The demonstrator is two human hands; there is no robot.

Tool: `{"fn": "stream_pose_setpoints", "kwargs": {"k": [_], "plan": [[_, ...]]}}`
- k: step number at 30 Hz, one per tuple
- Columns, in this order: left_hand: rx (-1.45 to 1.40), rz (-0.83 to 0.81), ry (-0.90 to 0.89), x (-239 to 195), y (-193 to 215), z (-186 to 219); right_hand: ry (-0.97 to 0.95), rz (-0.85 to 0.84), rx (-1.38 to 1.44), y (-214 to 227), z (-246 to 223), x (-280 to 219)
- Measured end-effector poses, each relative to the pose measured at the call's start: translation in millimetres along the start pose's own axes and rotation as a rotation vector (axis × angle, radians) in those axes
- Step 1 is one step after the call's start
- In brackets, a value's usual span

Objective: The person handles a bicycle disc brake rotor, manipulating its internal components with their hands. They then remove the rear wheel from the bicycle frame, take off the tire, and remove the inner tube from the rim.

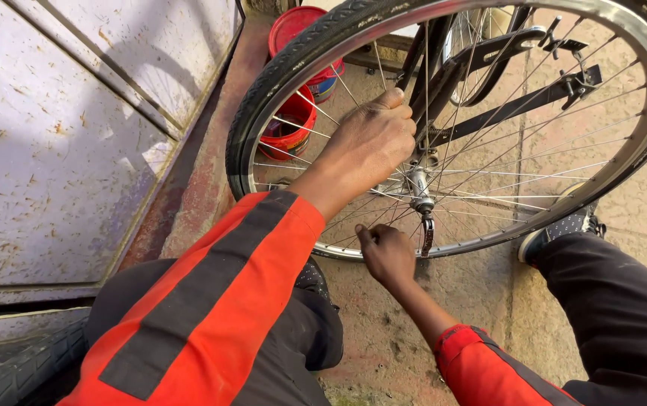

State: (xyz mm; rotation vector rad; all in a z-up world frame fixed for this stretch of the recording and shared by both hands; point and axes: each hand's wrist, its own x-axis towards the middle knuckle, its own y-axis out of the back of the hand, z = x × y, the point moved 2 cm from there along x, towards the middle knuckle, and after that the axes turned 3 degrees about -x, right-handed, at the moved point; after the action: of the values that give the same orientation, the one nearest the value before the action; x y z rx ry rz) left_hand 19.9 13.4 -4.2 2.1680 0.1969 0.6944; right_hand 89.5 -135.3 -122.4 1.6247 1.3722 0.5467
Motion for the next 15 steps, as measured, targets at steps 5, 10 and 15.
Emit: {"fn": "stream_pose_setpoints", "kwargs": {"k": [5, 10, 15], "plan": [[0.045, 0.018, -0.032, -2.0, 33.3, 1.5, -0.056, -0.174, 0.71, 12.7, -32.3, -9.0], [0.01, -0.012, -0.008, -1.9, 1.7, -1.4, -0.117, -0.108, 0.729, 22.2, -41.4, -12.2], [0.053, -0.062, 0.048, -3.0, 10.2, 1.8, -0.038, -0.064, 0.64, 15.7, -35.0, -1.1]]}}
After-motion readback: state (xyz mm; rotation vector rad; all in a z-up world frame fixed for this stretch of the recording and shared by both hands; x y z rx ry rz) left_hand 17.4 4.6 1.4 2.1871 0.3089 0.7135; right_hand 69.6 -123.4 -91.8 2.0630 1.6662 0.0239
